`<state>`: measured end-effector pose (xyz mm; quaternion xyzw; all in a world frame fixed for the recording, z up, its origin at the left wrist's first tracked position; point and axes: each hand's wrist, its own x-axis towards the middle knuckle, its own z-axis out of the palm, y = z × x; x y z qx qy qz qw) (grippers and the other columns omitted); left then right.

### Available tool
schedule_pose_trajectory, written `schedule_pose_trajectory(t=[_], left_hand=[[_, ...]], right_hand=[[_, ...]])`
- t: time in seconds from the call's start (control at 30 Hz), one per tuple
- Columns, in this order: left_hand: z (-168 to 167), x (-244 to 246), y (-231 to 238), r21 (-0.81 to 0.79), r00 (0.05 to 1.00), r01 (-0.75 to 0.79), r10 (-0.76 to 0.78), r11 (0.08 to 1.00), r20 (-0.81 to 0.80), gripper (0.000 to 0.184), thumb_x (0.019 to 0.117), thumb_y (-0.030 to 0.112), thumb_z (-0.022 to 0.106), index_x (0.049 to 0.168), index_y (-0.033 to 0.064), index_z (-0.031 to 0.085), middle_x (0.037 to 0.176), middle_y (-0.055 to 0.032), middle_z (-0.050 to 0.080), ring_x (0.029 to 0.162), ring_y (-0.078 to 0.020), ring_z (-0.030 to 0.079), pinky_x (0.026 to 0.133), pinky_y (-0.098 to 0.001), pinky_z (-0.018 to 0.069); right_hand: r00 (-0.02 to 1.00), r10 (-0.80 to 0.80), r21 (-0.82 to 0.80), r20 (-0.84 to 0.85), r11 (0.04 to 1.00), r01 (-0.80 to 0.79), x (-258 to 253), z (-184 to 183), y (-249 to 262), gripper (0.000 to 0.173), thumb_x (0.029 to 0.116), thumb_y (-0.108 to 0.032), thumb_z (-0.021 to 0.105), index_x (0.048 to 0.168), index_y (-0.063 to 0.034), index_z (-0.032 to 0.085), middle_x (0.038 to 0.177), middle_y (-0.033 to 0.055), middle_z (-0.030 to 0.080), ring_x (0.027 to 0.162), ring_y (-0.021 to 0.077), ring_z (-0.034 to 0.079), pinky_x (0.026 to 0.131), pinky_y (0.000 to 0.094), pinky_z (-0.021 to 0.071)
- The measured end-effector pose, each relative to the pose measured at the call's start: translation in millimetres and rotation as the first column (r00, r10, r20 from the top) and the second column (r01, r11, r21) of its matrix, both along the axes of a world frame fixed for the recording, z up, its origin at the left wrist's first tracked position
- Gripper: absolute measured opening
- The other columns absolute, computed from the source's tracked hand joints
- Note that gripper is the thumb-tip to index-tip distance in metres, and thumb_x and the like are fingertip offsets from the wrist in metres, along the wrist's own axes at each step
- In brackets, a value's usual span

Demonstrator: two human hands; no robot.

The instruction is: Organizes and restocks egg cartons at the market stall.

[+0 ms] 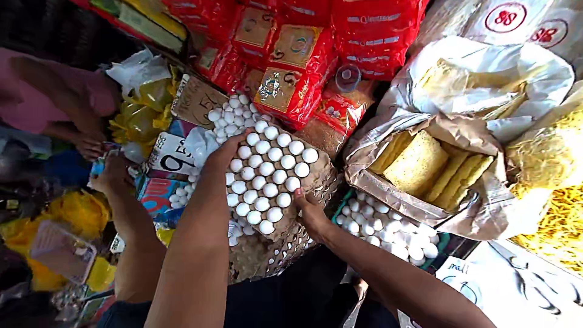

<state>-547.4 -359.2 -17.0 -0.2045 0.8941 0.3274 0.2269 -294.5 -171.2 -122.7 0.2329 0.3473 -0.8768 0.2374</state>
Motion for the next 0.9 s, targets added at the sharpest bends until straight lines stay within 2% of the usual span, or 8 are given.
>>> schedule_pose_trajectory(t=[0.13,0.2,0.3,0.4,0.57,0.63,0.73,0.9], left_hand=[[-26,-25,-10,-0.012,1.0,0.016,-0.015,1.0,0.026,0.079,0.0891,0.08,0.048,0.134,0.0166,0.062,0.128,-0.0128,0.065,0.118,-0.0269,0.062,0.097,-0.0544,0.051],[-44,-32,-17,-0.07,0.999,0.028,-0.025,0.997,0.043,0.083,0.0876,0.082,0.048,0.133,0.015,0.063,0.128,-0.0136,0.066,0.119,-0.0281,0.062,0.097,-0.0552,0.0509],[-59,-37,-19,-0.281,0.997,0.075,-0.075,0.957,0.01,0.091,0.0911,0.08,0.046,0.133,0.001,0.062,0.134,-0.0263,0.061,0.127,-0.0419,0.057,0.104,-0.0666,0.0439],[-46,-40,-11,-0.362,0.991,0.081,-0.113,0.929,-0.069,0.073,0.0946,0.066,0.057,0.122,-0.0015,0.067,0.121,-0.0269,0.066,0.112,-0.0438,0.065,0.094,-0.0676,0.0503],[-3,-19,31,-0.158,0.965,0.003,-0.044,0.987,-0.26,0.057,0.1035,0.048,0.052,0.133,-0.0003,0.06,0.122,-0.0201,0.069,0.105,-0.0321,0.071,0.091,-0.053,0.0571],[-2,-4,43,-0.046,0.916,-0.047,0.024,0.998,-0.401,0.047,0.1034,0.04,0.054,0.129,0.0017,0.064,0.116,-0.0168,0.072,0.1,-0.0275,0.072,0.087,-0.048,0.0593],[-7,40,63,0.093,0.769,-0.062,0.107,0.994,-0.63,0.035,0.1048,0.025,0.051,0.123,-0.0001,0.066,0.109,-0.0147,0.074,0.096,-0.0238,0.072,0.085,-0.043,0.0603],[-24,188,147,0.183,0.49,0.013,0.153,0.983,-0.858,0.031,0.1058,0.014,0.047,0.123,-0.0078,0.061,0.111,-0.0168,0.07,0.102,-0.0219,0.069,0.094,-0.0407,0.0574]], right_hand=[[0.999,0.034,0.079,0.039,0.996,-0.037,-15,-28,-14,0.079,0.1005,-0.054,0.058,0.157,-0.0059,0.032,0.156,0.0308,0.035,0.14,0.0434,0.044,0.106,0.0619,0.0488],[0.997,0.069,0.162,0.037,0.984,-0.074,-20,-30,-15,0.076,0.0994,-0.054,0.061,0.151,-0.0014,0.039,0.15,0.0332,0.037,0.133,0.0449,0.049,0.101,0.0599,0.0526],[0.979,0.193,0.34,0.058,0.919,-0.201,-29,-19,-7,0.077,0.0975,-0.06,0.059,0.141,0.0029,0.046,0.144,0.0316,0.044,0.125,0.041,0.055,0.096,0.0539,0.0538],[0.967,0.247,0.395,0.069,0.883,-0.254,-33,-16,3,0.08,0.0962,-0.063,0.059,0.141,0.0031,0.049,0.141,0.0304,0.051,0.129,0.0411,0.054,0.102,0.0557,0.0493],[0.963,0.267,0.379,0.021,0.889,-0.255,-2,-2,32,0.082,0.0937,-0.048,0.069,0.154,-0.0026,0.038,0.149,0.0275,0.047,0.134,0.0381,0.052,0.107,0.0544,0.0477],[0.957,0.287,0.362,-0.04,0.897,-0.254,32,10,52,0.078,0.0935,-0.043,0.07,0.155,-0.0054,0.038,0.148,0.0247,0.048,0.126,0.0338,0.059,0.098,0.0506,0.0549],[0.926,0.356,0.305,-0.122,0.902,-0.306,99,29,95,0.051,0.1003,-0.034,0.064,0.142,-0.0058,0.056,0.132,0.015,0.064,0.11,0.0244,0.069,0.09,0.0441,0.0616],[0.843,0.511,0.385,-0.17,0.821,-0.42,220,38,171,0.034,0.1045,-0.031,0.056,0.124,-0.0066,0.069,0.113,0.0084,0.074,0.101,0.0204,0.072,0.088,0.0419,0.0616]])
